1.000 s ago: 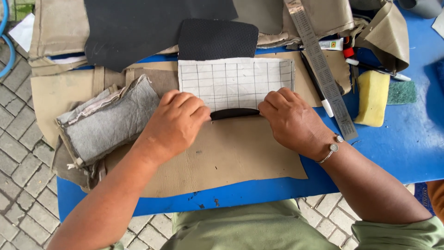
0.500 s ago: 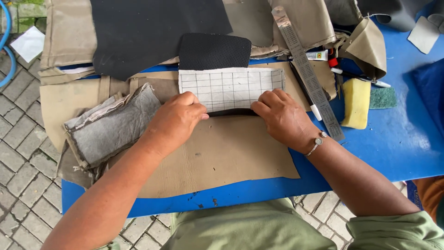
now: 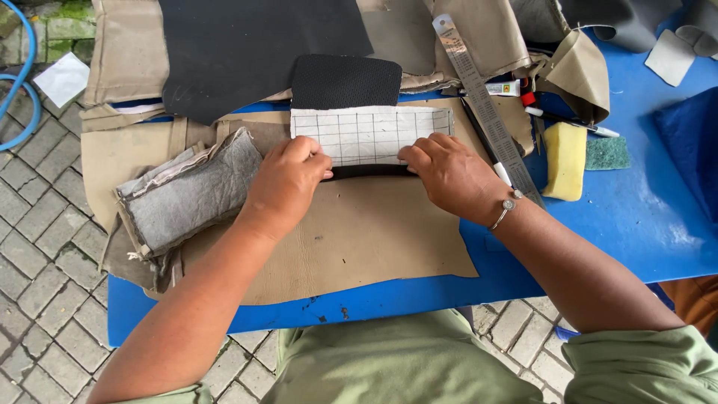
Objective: Aligning a grid pattern template onto a piece of black material and marking the corners on a workbench.
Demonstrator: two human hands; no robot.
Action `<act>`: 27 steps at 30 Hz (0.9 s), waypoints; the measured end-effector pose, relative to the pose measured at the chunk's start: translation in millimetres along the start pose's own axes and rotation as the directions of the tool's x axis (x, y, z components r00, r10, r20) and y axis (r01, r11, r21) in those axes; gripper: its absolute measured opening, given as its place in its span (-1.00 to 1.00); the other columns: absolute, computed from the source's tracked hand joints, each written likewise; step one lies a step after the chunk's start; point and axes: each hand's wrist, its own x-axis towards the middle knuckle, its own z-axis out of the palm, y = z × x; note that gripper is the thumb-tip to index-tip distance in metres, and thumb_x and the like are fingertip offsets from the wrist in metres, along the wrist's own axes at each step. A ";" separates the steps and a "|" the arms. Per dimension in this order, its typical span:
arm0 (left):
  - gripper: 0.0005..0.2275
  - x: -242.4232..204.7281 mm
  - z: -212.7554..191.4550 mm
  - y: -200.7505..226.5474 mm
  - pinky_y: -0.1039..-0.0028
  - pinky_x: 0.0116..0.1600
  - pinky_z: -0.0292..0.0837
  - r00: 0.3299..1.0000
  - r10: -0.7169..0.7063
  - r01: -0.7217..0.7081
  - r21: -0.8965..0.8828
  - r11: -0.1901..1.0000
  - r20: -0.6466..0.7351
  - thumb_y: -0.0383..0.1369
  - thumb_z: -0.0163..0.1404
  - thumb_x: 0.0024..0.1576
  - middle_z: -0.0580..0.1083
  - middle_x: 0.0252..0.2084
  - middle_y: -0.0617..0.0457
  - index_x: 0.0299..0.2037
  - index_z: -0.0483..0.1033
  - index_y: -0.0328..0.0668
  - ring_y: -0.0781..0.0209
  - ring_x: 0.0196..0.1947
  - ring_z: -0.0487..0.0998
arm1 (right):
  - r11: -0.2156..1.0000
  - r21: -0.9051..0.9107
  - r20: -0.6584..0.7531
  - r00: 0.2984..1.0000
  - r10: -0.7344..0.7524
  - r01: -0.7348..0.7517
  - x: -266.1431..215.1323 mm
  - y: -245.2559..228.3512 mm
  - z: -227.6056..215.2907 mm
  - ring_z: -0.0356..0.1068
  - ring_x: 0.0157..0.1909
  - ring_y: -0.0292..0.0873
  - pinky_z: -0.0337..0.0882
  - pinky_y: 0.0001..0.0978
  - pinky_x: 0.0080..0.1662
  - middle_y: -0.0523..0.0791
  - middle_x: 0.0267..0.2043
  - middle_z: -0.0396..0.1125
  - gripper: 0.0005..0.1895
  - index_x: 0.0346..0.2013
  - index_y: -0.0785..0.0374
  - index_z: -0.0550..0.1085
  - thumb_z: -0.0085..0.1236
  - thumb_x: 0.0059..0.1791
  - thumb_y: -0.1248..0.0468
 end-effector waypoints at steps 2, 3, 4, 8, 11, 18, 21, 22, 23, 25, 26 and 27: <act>-0.94 -4.0 -4.4 5.8 0.31 -0.04 0.51 0.998 0.060 -0.061 0.042 0.997 0.008 -0.29 0.15 0.17 0.44 -0.17 0.16 -0.28 0.53 0.09 0.09 -0.07 0.55 | 0.999 -0.039 0.013 0.999 -0.038 0.039 0.0 -3.8 -4.6 0.45 -0.09 -0.05 0.48 -0.14 -0.01 -0.12 -0.22 0.34 -0.93 -0.09 0.13 0.42 -0.03 0.18 0.27; -0.95 -6.3 -6.2 9.2 0.31 0.02 0.50 0.992 0.124 -0.126 0.078 0.989 0.021 -0.33 0.14 0.19 0.43 -0.17 0.15 -0.27 0.52 0.06 0.11 -0.03 0.53 | 0.995 -0.077 0.031 0.997 -0.068 0.071 -1.4 -6.6 -6.9 0.44 -0.05 -0.08 0.47 -0.16 0.01 -0.14 -0.18 0.34 -0.89 -0.09 0.09 0.45 -0.07 0.19 0.24; -0.95 -7.6 -11.5 11.0 0.31 0.02 0.50 0.992 0.125 -0.126 0.077 0.989 0.022 -0.33 0.14 0.19 0.43 -0.17 0.15 -0.27 0.52 0.06 0.11 -0.03 0.53 | 0.995 -0.076 0.031 0.997 -0.067 0.069 -3.7 -9.1 -6.2 0.44 -0.05 -0.08 0.47 -0.16 0.01 -0.14 -0.18 0.34 -0.89 -0.09 0.09 0.45 -0.07 0.19 0.24; -0.91 -4.4 -34.8 8.3 0.36 0.07 0.48 0.981 0.195 -0.194 0.117 0.974 0.010 -0.26 0.08 0.25 0.45 -0.18 0.17 -0.17 0.52 0.00 0.19 -0.02 0.52 | 0.983 -0.127 -0.080 0.987 -0.140 0.129 -3.1 -15.0 -10.7 0.41 0.01 -0.10 0.42 -0.26 0.04 -0.14 -0.14 0.36 -0.82 -0.16 0.11 0.51 -0.07 0.20 0.20; -0.89 -0.5 -34.6 -0.6 0.36 0.09 0.48 0.978 0.192 -0.195 0.032 0.980 0.083 -0.26 0.08 0.25 0.49 -0.17 0.18 -0.14 0.57 -0.03 0.21 -0.01 0.54 | 0.989 -0.098 -0.081 0.990 -0.116 0.108 -6.0 -9.0 -2.8 0.43 0.00 -0.09 0.45 -0.26 0.02 -0.14 -0.16 0.37 -0.81 -0.16 0.12 0.51 -0.08 0.20 0.22; -0.89 10.1 -28.4 -8.5 0.27 0.03 0.49 0.992 0.093 -0.078 -0.159 0.984 0.089 -0.28 0.10 0.26 0.44 -0.22 0.10 -0.21 0.64 -0.07 0.04 -0.08 0.56 | 0.994 0.077 -0.070 0.994 0.087 -0.082 -4.8 4.9 8.0 0.51 -0.08 -0.05 0.53 -0.20 -0.07 -0.13 -0.26 0.39 -0.88 -0.05 0.15 0.49 0.04 0.17 0.24; -0.88 11.9 -16.0 -16.6 0.27 -0.05 0.51 0.989 0.063 -0.033 -0.214 0.976 0.135 -0.24 0.07 0.27 0.45 -0.27 0.12 -0.17 0.64 -0.02 0.05 -0.16 0.57 | 0.995 0.074 -0.036 0.997 0.075 -0.072 1.2 1.3 0.1 0.50 -0.10 -0.06 0.54 -0.20 -0.12 -0.15 -0.24 0.40 -0.92 -0.15 0.15 0.50 0.05 0.16 0.28; -0.88 11.5 -14.7 -18.4 0.27 -0.05 0.51 0.989 0.063 -0.033 -0.215 0.976 0.135 -0.24 0.07 0.27 0.45 -0.27 0.12 -0.17 0.64 -0.02 0.05 -0.16 0.57 | 0.995 0.074 -0.036 0.997 0.075 -0.072 1.6 0.9 0.4 0.50 -0.10 -0.06 0.54 -0.20 -0.12 -0.15 -0.24 0.40 -0.92 -0.15 0.15 0.50 0.05 0.16 0.28; -0.88 12.4 -13.1 -20.7 0.26 -0.05 0.51 0.987 0.063 -0.026 -0.237 0.971 0.150 -0.25 0.08 0.26 0.46 -0.27 0.09 -0.15 0.63 -0.02 0.03 -0.17 0.57 | 0.993 0.082 -0.030 0.996 0.086 -0.083 2.4 1.6 0.5 0.50 -0.08 -0.06 0.54 -0.22 -0.12 -0.16 -0.22 0.40 -0.93 -0.16 0.14 0.52 0.07 0.14 0.28; -0.88 17.5 -20.5 -19.0 0.26 -0.06 0.52 0.985 0.064 -0.020 -0.258 0.966 0.163 -0.26 0.08 0.24 0.48 -0.28 0.07 -0.12 0.62 -0.02 0.01 -0.18 0.58 | 0.992 0.089 -0.024 0.995 0.097 -0.094 4.2 2.6 -0.6 0.51 -0.06 -0.06 0.55 -0.23 -0.12 -0.17 -0.20 0.40 -0.93 -0.16 0.12 0.53 0.09 0.13 0.28; -0.83 21.2 -29.3 -15.0 0.19 -0.05 0.51 0.981 0.045 0.007 -0.268 0.963 0.186 -0.27 0.08 0.23 0.49 -0.28 0.02 -0.03 0.52 -0.04 -0.05 -0.18 0.60 | 0.993 0.058 -0.021 0.994 0.104 -0.103 5.0 2.7 -1.7 0.48 -0.05 -0.05 0.55 -0.20 -0.13 -0.16 -0.18 0.36 -0.94 -0.18 0.12 0.53 0.10 0.12 0.28; -0.75 24.2 -38.4 -11.4 0.13 -0.04 0.51 0.977 0.025 0.035 -0.275 0.961 0.211 -0.29 0.08 0.22 0.51 -0.29 -0.03 0.07 0.43 -0.05 -0.10 -0.18 0.61 | 0.994 0.029 -0.018 0.994 0.110 -0.109 6.2 2.5 -1.9 0.44 -0.05 -0.05 0.55 -0.18 -0.14 -0.15 -0.17 0.33 -0.95 -0.20 0.12 0.53 0.11 0.11 0.28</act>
